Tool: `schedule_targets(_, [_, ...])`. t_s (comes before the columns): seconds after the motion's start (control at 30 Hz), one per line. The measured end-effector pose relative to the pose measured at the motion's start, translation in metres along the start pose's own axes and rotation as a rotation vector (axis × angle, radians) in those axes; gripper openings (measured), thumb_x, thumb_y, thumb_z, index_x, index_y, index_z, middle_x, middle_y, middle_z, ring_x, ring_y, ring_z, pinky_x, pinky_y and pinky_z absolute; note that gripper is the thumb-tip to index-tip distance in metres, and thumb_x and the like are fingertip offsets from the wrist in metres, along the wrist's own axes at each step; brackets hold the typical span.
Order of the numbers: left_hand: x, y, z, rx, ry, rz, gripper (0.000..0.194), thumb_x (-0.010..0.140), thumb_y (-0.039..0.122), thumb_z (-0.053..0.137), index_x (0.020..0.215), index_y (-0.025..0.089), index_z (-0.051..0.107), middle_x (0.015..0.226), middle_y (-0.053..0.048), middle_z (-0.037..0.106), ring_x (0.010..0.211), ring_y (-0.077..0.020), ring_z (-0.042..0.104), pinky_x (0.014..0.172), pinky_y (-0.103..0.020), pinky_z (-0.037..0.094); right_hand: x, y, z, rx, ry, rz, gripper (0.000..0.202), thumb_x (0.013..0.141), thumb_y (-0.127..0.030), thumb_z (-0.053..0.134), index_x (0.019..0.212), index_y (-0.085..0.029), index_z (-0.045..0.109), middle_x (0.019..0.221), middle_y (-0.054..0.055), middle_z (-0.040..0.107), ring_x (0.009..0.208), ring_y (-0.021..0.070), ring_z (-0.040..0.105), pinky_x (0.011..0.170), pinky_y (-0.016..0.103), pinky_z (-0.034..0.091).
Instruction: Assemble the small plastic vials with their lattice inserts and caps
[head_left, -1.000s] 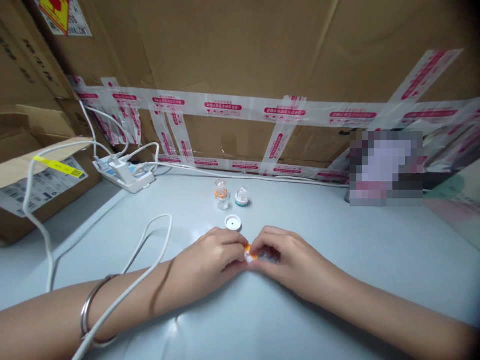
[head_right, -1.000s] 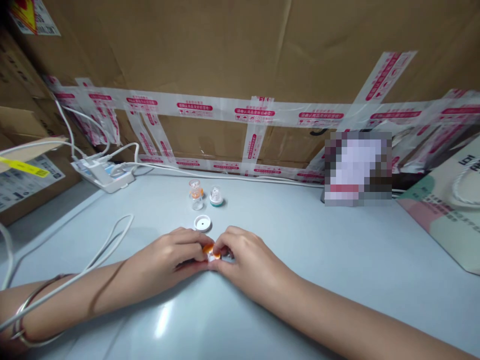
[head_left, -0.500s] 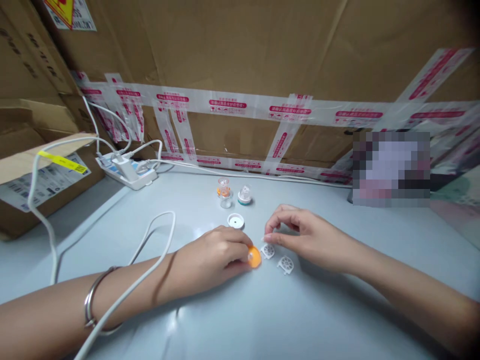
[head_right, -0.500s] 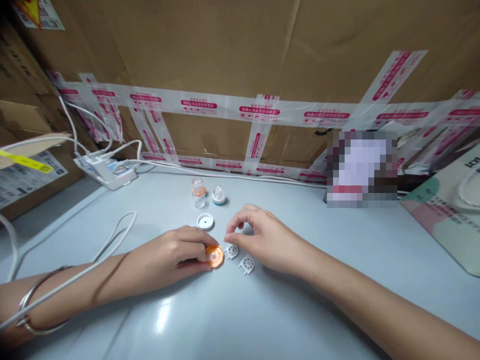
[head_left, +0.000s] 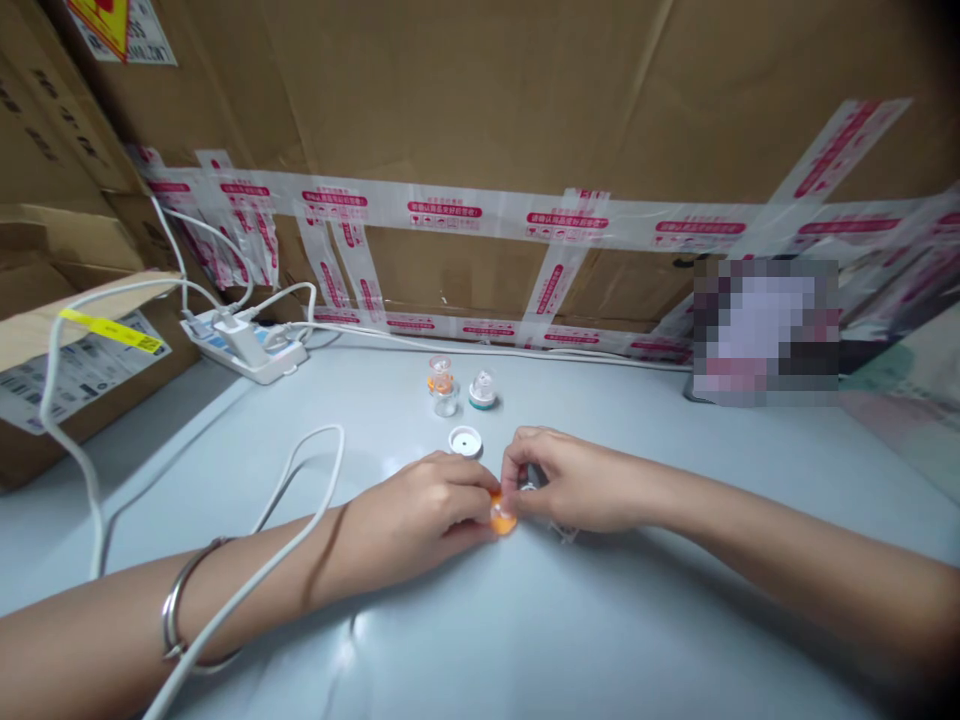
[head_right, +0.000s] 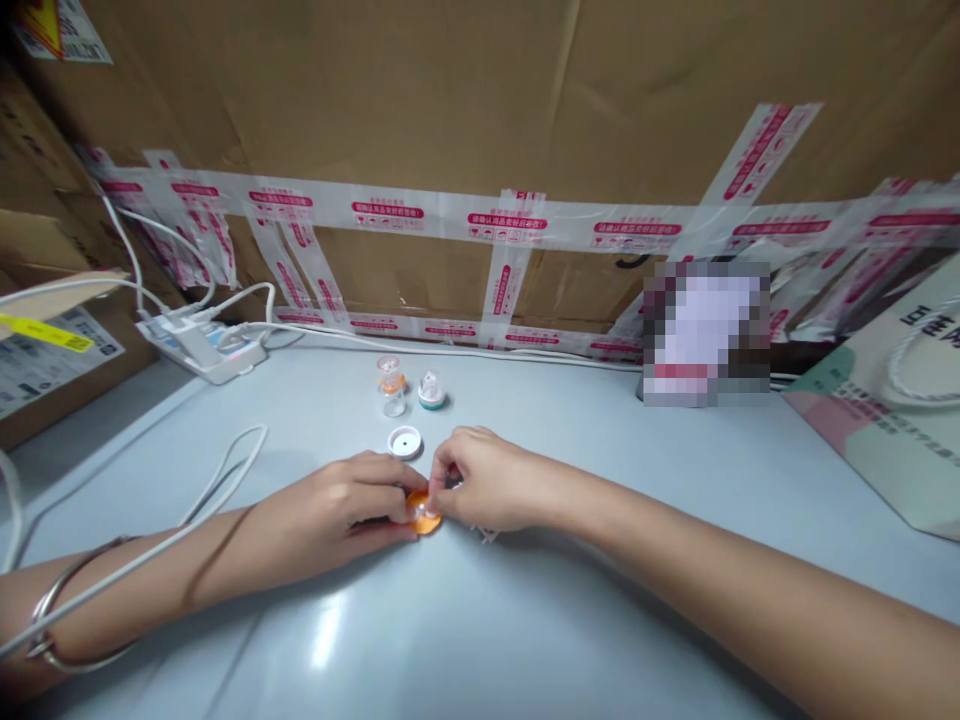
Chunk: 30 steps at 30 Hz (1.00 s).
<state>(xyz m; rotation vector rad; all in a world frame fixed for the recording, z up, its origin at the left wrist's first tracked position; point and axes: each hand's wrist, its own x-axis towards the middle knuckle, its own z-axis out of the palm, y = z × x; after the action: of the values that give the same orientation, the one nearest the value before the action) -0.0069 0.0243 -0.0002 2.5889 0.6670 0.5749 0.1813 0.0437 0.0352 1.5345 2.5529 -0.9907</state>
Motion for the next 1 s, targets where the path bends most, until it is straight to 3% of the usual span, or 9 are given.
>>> schedule_targets(0.27, [0.0,0.0,0.0,-0.002,0.001,-0.001,0.013,0.085,0.015,0.053,0.083,0.013,0.066,0.094,-0.007,0.065,0.086,-0.0155,0.06,0.08,-0.026,0.046,0.002,0.001,0.002,0.085,-0.065,0.065,0.01,0.071,-0.022,0.054,0.077,-0.019,0.061,0.073,0.001,0.059,0.059,0.0112,0.052,0.05,0.021,0.041])
schedule_targets(0.57, [0.0,0.0,0.0,0.02,0.004,-0.002,0.014,0.085,0.015,0.053,0.079,0.013,0.065,0.092,-0.007,0.066,0.085,-0.0162,0.061,0.08,-0.026,0.046,0.001,-0.002,0.001,0.1,-0.098,0.064,0.008,0.074,-0.025,0.051,0.077,-0.019,0.055,0.073,0.0,0.054,0.056,0.0098,0.05,0.049,0.02,0.038])
schedule_targets(0.73, [0.0,0.001,-0.001,0.018,-0.005,-0.003,0.015,0.085,0.014,0.052,0.079,0.013,0.065,0.092,-0.008,0.066,0.085,-0.0163,0.061,0.08,-0.026,0.046,-0.004,0.004,0.011,0.05,0.043,-0.064,0.005,0.079,-0.025,0.049,0.078,-0.02,0.048,0.08,0.001,0.052,0.071,0.0132,0.048,0.063,0.024,0.04])
schedule_targets(1.0, [0.001,0.0,-0.001,0.012,-0.01,-0.006,0.016,0.086,0.016,0.052,0.079,0.012,0.066,0.092,-0.008,0.066,0.084,-0.0154,0.061,0.079,-0.025,0.046,-0.007,0.008,0.02,0.13,0.123,-0.152,0.005,0.081,-0.021,0.047,0.081,-0.02,0.042,0.082,0.0,0.049,0.072,0.0131,0.044,0.064,0.025,0.039])
